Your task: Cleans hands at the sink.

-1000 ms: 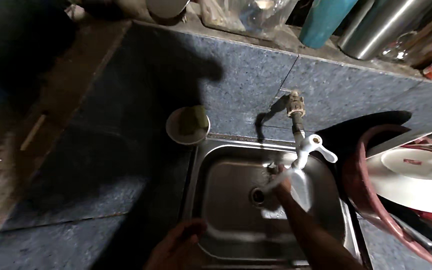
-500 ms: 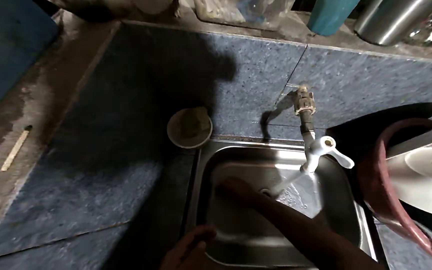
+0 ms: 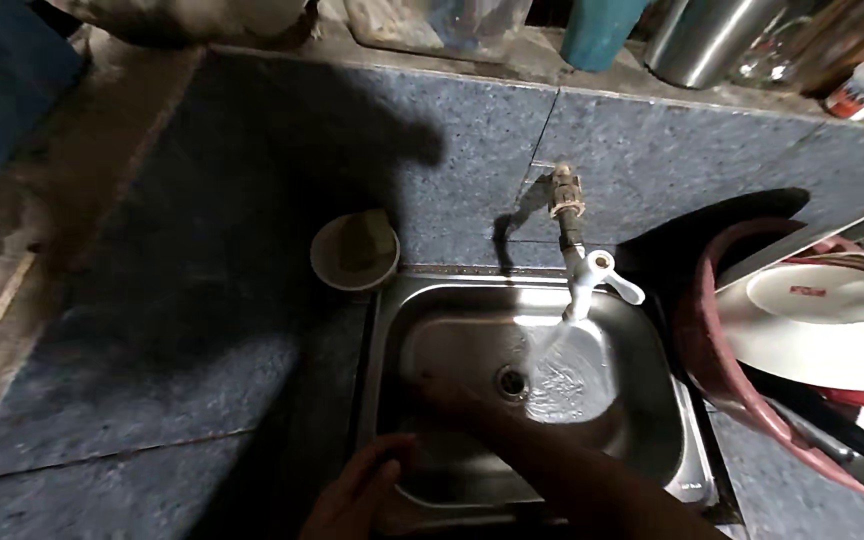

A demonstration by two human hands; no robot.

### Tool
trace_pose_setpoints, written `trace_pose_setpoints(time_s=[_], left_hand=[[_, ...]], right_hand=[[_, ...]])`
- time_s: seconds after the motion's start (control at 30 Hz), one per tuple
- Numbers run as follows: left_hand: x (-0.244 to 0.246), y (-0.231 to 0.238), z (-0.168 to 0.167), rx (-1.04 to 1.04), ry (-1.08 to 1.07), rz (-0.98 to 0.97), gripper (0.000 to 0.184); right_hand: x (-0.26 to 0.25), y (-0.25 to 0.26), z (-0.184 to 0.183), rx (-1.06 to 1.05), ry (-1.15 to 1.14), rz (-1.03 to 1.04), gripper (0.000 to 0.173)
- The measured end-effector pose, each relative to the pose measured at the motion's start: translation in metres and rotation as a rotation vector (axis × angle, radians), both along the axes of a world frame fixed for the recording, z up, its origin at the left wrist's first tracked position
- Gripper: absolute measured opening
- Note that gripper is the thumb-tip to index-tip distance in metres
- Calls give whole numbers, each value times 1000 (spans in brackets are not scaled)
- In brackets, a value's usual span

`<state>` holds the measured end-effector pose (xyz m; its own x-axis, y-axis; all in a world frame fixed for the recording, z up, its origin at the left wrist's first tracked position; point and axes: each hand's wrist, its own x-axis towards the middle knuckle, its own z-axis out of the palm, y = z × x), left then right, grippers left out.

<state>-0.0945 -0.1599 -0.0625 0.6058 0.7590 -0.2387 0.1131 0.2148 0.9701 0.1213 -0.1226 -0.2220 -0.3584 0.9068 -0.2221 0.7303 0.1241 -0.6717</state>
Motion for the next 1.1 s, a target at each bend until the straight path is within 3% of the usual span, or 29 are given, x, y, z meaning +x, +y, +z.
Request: trace_pose_setpoints(time_s=[0.07,0.17,0.23,0.3,0.4,0.5,0.6,0.7,0.8,0.87,0.97,1.03,1.1], left_hand=[[0,0,5,48,31,-29,33],[-12,-2,11,98,-3,-40,33],[-22,-5,13,93,-12,-22,31],[-27,-5,9,64,-30,47,32],[-24,-9,6,42,36,137,31],[-14,-8,12,74,129,90,33],[-15,-13,8,37,79,21,33],[-11,-12,-3,27,63,4,34],[-15,-11,-1,97,120,-3,36],[-18,-10,4,132,103,2,35],[-22,-8,4,125,127,28,35],[-23,-10,1,85,132,50,34],[-18,-10,2,80,147,47,34]], right_hand=[[22,-16,8,-43,-65,-45,28],[65,-27,35,-296,-312,-72,36],[89,-35,44,-392,-318,-139,34],[92,-35,51,-348,-78,-311,29],[41,-23,41,-291,332,-540,27],[-26,-7,28,-307,444,-538,38],[-50,-27,31,-335,312,-304,42],[-3,-61,21,-318,60,-59,36],[55,-69,38,-334,-193,-156,34],[78,-64,46,-360,-223,-260,31],[56,-72,61,-363,53,-322,25],[13,-83,78,-463,329,-286,25],[-18,-88,96,-499,451,-209,30]])
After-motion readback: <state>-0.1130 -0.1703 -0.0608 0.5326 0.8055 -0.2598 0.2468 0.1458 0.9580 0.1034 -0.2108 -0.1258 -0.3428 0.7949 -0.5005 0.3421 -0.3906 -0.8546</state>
